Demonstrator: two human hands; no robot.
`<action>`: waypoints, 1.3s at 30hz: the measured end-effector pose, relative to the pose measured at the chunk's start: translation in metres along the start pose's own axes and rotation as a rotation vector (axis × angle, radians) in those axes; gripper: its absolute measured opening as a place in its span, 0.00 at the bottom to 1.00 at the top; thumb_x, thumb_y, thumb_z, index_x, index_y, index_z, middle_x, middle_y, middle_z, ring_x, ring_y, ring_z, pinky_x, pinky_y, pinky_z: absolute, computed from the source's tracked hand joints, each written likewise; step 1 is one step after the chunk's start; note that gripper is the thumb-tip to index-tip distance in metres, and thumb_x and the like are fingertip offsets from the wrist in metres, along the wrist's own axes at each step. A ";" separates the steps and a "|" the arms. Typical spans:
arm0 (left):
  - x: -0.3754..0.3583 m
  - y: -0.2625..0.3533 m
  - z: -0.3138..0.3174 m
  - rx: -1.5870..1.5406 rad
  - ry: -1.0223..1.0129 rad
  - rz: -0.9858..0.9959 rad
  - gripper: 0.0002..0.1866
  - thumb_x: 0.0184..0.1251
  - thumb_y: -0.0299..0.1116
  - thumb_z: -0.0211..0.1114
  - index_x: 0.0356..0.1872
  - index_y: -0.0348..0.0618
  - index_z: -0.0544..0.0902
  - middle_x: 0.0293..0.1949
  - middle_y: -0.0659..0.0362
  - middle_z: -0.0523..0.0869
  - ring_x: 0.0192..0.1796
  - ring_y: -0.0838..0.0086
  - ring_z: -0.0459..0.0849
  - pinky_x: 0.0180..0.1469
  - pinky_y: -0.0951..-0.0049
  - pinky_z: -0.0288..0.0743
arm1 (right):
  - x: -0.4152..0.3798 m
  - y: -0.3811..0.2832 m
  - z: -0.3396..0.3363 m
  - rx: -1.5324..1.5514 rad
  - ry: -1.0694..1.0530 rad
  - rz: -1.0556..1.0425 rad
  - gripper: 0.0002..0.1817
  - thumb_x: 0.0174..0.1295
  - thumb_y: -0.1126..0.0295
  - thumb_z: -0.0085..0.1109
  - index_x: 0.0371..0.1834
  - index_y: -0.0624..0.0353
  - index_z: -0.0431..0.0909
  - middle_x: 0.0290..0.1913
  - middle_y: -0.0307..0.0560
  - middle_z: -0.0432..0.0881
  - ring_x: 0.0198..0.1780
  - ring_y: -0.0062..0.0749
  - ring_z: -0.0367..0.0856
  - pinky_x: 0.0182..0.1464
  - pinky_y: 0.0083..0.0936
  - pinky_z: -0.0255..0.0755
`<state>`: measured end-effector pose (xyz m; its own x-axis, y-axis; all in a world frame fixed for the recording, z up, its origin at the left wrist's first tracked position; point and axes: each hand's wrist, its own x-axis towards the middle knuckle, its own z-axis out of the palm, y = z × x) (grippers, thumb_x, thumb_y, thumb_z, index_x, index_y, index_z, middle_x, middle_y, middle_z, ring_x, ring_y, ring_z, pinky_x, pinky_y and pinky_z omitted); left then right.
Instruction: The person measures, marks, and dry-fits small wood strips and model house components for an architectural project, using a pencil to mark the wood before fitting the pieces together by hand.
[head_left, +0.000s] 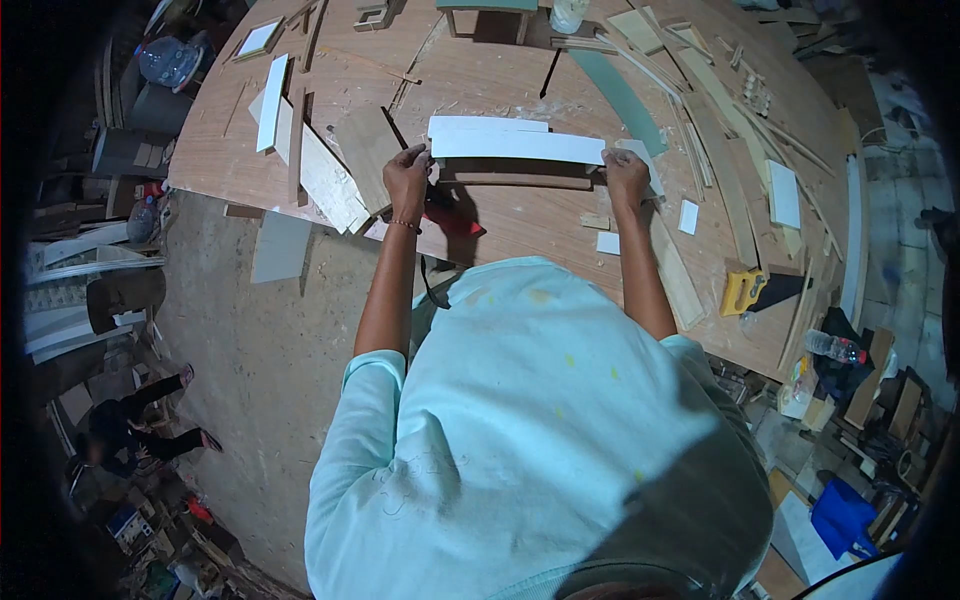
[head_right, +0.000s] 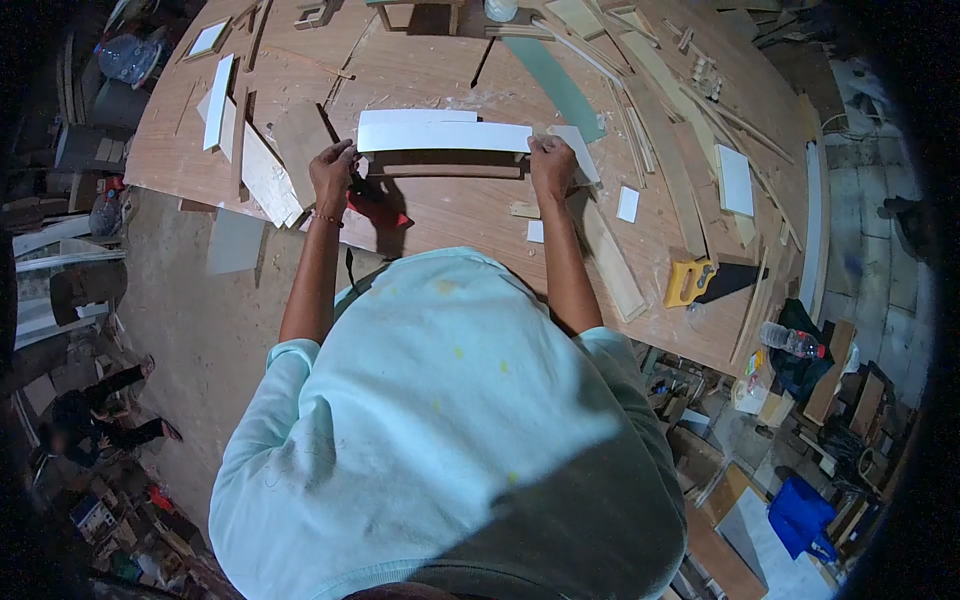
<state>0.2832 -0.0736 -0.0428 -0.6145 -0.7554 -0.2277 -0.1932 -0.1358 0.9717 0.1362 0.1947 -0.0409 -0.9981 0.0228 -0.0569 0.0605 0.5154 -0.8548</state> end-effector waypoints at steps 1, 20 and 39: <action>0.000 -0.001 0.000 0.003 -0.001 0.006 0.13 0.55 0.26 0.59 0.41 0.30 0.77 0.30 0.56 0.81 0.28 0.80 0.78 0.28 0.85 0.70 | 0.000 0.001 0.001 0.000 -0.001 -0.001 0.13 0.46 0.68 0.62 0.30 0.68 0.78 0.28 0.53 0.81 0.26 0.34 0.81 0.32 0.24 0.73; 0.003 -0.005 0.000 -0.028 -0.026 0.036 0.13 0.55 0.26 0.59 0.41 0.31 0.77 0.31 0.57 0.81 0.30 0.78 0.78 0.31 0.83 0.71 | 0.006 0.013 0.004 0.024 -0.010 0.014 0.12 0.48 0.67 0.60 0.31 0.67 0.78 0.27 0.50 0.81 0.24 0.30 0.81 0.30 0.21 0.73; 0.003 -0.003 0.006 0.048 0.024 0.144 0.11 0.52 0.23 0.53 0.35 0.31 0.80 0.29 0.55 0.83 0.30 0.77 0.79 0.35 0.80 0.72 | 0.011 0.025 0.007 0.063 0.024 0.000 0.09 0.48 0.68 0.60 0.31 0.61 0.80 0.29 0.49 0.81 0.30 0.31 0.80 0.36 0.23 0.72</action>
<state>0.2772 -0.0715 -0.0469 -0.6200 -0.7801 -0.0842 -0.1413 0.0055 0.9900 0.1268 0.2021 -0.0668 -0.9980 0.0436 -0.0447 0.0598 0.4608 -0.8855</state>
